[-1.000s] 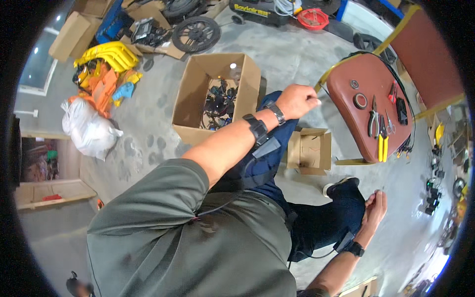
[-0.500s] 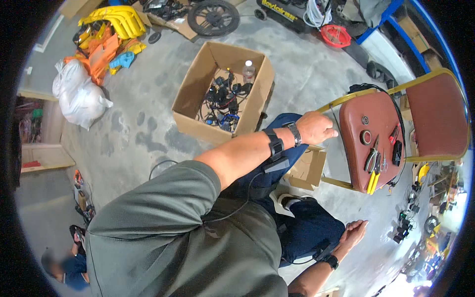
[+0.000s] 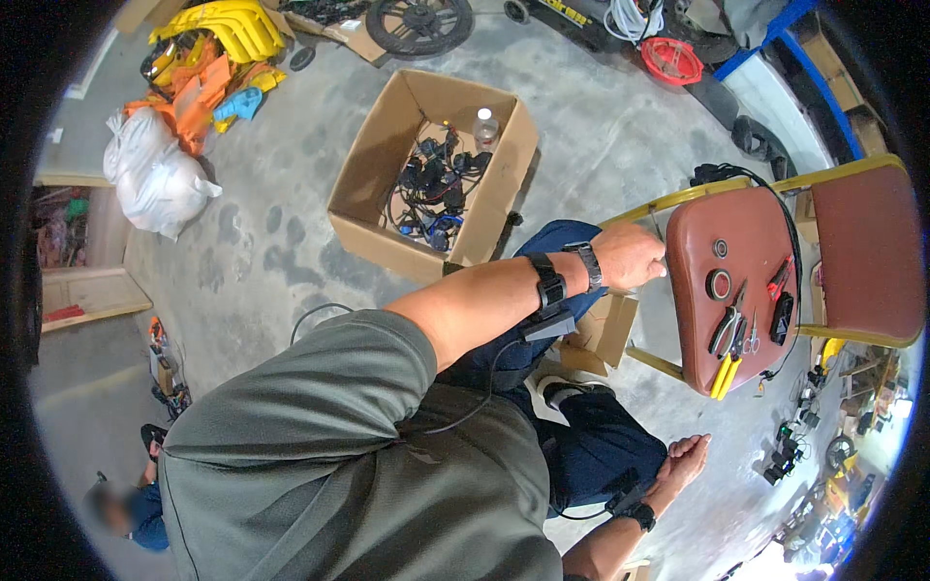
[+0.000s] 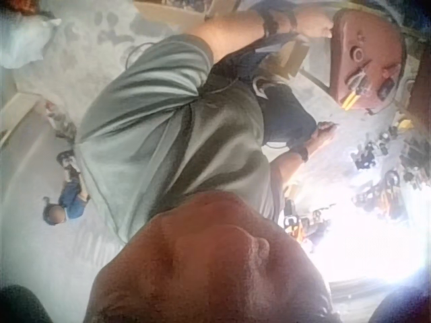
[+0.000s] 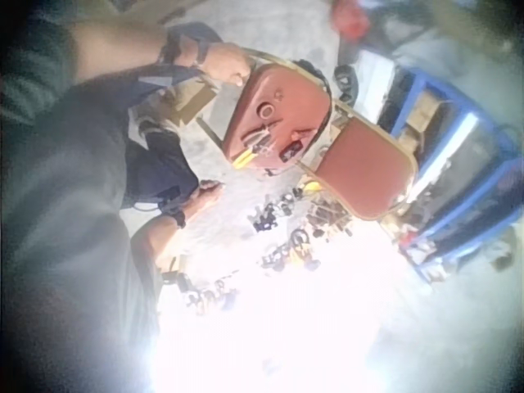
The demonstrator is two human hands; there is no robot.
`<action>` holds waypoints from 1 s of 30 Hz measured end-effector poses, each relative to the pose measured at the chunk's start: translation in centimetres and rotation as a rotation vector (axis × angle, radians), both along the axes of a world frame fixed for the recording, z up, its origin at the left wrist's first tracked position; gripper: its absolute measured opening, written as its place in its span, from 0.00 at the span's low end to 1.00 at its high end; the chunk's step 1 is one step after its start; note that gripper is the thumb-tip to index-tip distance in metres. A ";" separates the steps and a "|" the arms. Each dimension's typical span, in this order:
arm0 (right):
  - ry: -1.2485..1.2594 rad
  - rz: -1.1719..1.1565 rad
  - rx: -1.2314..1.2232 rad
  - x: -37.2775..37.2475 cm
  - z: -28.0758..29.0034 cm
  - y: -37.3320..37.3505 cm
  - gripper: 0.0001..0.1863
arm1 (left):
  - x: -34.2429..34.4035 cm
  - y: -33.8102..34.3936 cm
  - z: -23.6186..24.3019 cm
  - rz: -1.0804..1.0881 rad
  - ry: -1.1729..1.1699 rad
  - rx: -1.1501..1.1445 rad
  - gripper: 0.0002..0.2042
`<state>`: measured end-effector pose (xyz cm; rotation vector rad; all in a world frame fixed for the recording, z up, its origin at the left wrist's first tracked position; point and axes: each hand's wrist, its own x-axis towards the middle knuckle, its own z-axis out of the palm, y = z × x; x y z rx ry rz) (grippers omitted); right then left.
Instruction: Cutting and preparing electrical wires for a motorcycle repair.
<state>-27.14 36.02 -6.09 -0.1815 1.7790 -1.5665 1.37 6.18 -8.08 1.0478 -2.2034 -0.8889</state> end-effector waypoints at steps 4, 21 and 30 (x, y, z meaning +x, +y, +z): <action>-0.008 -0.024 -0.007 -0.2 -0.1 0.4 0.19 | -0.3 0.0 -0.2 -0.034 -0.001 0.013 0.10; 0.019 -0.045 -0.018 1.0 0.5 0.4 0.18 | -0.3 0.2 -0.9 -0.036 0.050 -0.001 0.05; 0.015 -0.013 -0.026 0.7 0.4 0.7 0.18 | 0.0 0.3 -0.6 -0.015 0.102 0.016 0.06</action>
